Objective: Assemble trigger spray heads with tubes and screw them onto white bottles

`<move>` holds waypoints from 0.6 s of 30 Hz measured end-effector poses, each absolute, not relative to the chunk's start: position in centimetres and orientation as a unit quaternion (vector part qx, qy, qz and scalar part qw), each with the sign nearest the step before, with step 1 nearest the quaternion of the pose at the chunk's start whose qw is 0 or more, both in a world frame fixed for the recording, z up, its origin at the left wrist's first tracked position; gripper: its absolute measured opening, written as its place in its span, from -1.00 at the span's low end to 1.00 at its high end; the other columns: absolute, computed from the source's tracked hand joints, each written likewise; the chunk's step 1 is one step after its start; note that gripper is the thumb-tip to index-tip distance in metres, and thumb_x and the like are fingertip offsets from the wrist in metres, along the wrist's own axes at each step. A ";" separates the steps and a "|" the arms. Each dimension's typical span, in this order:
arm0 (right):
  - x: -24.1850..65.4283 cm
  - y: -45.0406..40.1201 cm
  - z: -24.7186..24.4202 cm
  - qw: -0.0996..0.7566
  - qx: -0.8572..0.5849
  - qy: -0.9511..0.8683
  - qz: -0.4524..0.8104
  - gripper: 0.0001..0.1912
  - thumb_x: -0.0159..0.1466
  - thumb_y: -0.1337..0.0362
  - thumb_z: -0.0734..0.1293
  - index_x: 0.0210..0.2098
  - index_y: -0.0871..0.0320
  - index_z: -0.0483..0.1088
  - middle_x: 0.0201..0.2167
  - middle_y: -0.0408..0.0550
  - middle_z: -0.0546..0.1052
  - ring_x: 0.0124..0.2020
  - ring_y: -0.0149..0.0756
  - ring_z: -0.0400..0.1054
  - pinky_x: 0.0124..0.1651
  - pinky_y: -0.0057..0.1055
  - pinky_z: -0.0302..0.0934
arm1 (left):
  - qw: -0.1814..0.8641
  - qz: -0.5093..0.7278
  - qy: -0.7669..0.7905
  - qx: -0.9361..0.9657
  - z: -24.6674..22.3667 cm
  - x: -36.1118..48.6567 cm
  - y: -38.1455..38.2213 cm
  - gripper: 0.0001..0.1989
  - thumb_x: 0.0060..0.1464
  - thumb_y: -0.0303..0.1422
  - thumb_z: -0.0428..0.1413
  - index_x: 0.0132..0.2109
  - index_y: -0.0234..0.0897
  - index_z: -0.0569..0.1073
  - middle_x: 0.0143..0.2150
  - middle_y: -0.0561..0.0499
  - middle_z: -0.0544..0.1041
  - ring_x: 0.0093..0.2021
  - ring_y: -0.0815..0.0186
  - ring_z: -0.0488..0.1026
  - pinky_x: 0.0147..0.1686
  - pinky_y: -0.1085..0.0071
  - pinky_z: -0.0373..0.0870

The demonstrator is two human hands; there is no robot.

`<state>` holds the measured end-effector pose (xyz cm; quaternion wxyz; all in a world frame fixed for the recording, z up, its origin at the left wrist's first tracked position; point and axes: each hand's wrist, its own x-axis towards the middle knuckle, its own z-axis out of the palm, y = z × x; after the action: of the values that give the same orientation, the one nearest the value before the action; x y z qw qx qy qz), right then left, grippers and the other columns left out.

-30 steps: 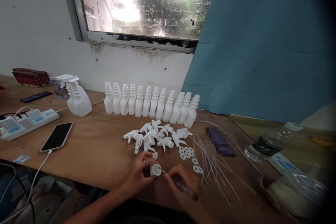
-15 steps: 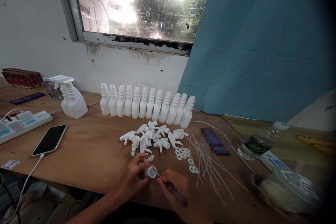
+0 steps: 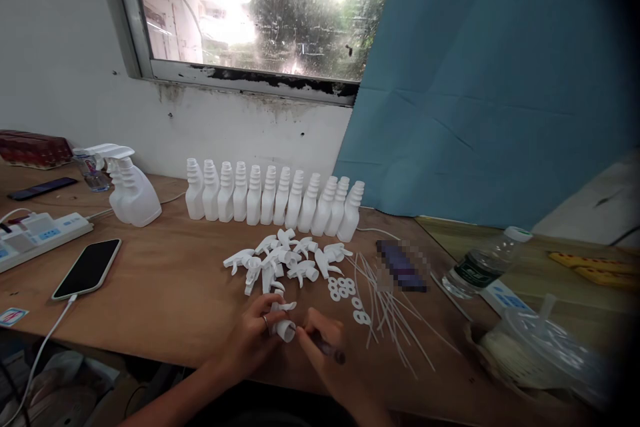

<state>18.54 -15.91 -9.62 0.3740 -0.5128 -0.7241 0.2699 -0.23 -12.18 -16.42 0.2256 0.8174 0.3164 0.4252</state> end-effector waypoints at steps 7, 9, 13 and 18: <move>19.5 -14.9 -10.5 0.459 -0.480 -0.572 0.482 -0.71 0.18 0.21 0.30 -0.59 0.11 0.14 -0.65 -0.23 0.30 -0.62 -0.45 0.17 -0.58 -0.50 0.00 | 0.345 0.431 0.292 0.781 -15.1 -0.4 -12.2 -0.78 0.18 -0.43 0.12 -0.03 -0.17 0.49 0.13 -0.11 0.35 0.04 0.22 0.42 0.01 0.34 0.41; 19.4 -15.0 -10.7 0.487 -0.453 -0.539 0.518 -0.67 0.18 0.16 0.32 -0.58 0.11 0.13 -0.64 -0.23 0.32 -0.65 -0.46 0.17 -0.62 -0.52 -0.03 | 0.379 0.432 0.305 0.760 -14.7 -0.4 -12.3 -0.79 0.15 -0.41 0.16 -0.04 -0.16 0.51 0.13 -0.10 0.35 0.03 0.21 0.43 0.01 0.34 0.41; 19.1 -15.1 -11.3 0.512 -0.410 -0.530 0.537 -0.65 0.23 0.11 0.33 -0.55 0.11 0.15 -0.60 -0.21 0.35 -0.63 -0.44 0.22 -0.62 -0.52 0.03 | 0.424 0.438 0.339 0.717 -14.1 -0.5 -12.2 -0.77 0.08 -0.37 0.23 -0.07 -0.15 0.54 0.10 -0.09 0.36 -0.03 0.20 0.45 -0.04 0.36 0.42; 18.2 -15.3 -12.1 0.521 -0.386 -0.667 0.367 -0.74 0.28 0.20 0.31 -0.51 0.12 0.26 -0.52 -0.18 0.41 -0.53 -0.43 0.30 -0.47 -0.50 0.20 | 0.466 0.442 0.359 0.677 -14.0 -0.5 -12.2 -0.75 0.05 -0.30 0.25 -0.09 -0.18 0.55 0.10 -0.09 0.34 -0.03 0.19 0.46 -0.04 0.35 0.44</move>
<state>18.24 -15.26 -12.14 0.5215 -0.3862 -0.6667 0.3666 -0.52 -12.25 -13.97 0.4658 0.6774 0.3594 0.4416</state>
